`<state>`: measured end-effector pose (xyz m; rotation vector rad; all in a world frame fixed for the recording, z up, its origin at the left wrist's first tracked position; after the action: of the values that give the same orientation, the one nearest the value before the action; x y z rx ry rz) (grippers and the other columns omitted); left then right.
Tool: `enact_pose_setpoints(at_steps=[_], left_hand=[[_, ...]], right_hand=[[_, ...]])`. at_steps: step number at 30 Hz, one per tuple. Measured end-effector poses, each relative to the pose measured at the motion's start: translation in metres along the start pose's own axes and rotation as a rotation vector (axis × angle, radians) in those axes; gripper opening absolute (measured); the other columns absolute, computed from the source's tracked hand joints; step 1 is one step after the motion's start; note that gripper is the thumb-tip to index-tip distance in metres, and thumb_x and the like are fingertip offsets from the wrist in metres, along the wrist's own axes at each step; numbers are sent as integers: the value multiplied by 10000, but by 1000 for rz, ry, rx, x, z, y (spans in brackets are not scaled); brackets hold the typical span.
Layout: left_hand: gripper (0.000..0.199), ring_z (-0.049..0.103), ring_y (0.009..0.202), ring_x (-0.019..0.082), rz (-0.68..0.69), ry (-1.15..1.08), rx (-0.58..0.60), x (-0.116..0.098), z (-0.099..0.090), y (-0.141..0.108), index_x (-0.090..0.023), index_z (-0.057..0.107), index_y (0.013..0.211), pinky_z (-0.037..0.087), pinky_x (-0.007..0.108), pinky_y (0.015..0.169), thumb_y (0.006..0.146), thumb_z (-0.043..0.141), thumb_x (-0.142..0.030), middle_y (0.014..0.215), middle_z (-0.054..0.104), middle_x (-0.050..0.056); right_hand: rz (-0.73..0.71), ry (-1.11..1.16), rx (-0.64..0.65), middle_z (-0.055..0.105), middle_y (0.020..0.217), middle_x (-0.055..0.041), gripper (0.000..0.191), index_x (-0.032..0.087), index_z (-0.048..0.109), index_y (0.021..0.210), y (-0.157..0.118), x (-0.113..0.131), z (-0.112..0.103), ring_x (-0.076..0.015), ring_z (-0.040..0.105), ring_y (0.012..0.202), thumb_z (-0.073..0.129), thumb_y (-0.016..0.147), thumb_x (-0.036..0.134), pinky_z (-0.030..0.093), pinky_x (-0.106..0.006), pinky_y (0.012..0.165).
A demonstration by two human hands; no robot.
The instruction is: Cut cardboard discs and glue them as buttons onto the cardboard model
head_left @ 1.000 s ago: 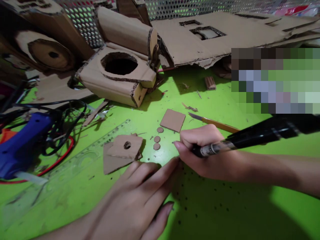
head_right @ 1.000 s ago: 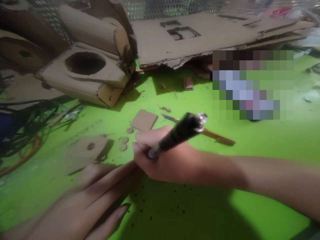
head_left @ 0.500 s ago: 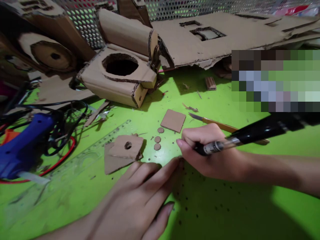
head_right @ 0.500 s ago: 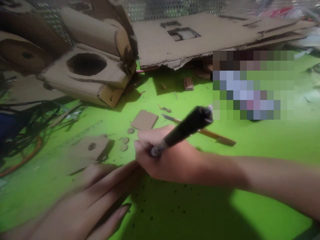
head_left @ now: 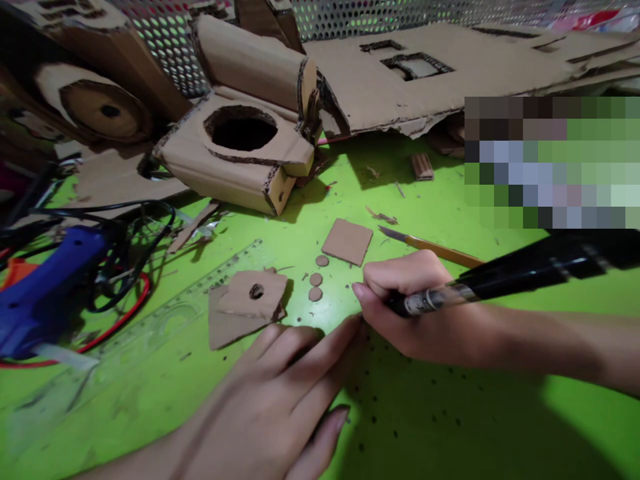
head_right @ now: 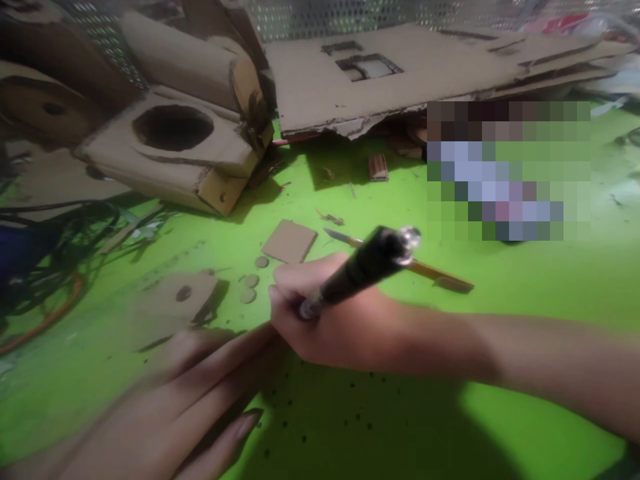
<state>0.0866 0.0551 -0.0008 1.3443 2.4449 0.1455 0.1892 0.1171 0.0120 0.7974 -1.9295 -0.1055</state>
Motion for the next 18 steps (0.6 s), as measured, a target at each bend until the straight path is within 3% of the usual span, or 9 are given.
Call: enact_pose_setpoints(at_steps=[5, 13, 18], left_hand=[[295, 566, 886, 203, 12, 9, -9, -2, 0, 1, -136, 658, 1065, 478, 338, 761, 956, 397, -222, 1279, 623, 93], [362, 563, 906, 208, -12, -9, 12, -1, 0, 0, -127, 562, 1259, 491, 348, 772, 958, 383, -215, 1315, 598, 95], [312, 575, 875, 196, 17, 9, 0, -3, -2, 2, -120, 623, 1157, 496, 326, 756, 954, 405, -214, 1250, 645, 89]], right_hand=[[-1, 0, -2, 291, 498, 85, 359, 188, 303, 530, 1, 1, -1, -47, 216, 467, 497, 777, 15, 199, -179, 420], [7, -18, -8, 292, 492, 84, 363, 186, 287, 528, 1, 1, -1, -45, 218, 459, 485, 779, 14, 201, -172, 421], [-3, -8, -5, 281, 496, 86, 362, 189, 286, 531, 1, 2, -1, -46, 212, 461, 488, 779, 18, 198, -176, 418]])
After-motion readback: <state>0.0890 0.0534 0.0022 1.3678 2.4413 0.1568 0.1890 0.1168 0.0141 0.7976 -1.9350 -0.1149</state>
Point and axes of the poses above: each hand's wrist, its own y-axis towards the middle knuckle, its own z-axis out of the palm, x = y × z, the point moved 8 cm from there along y, towards the middle knuckle
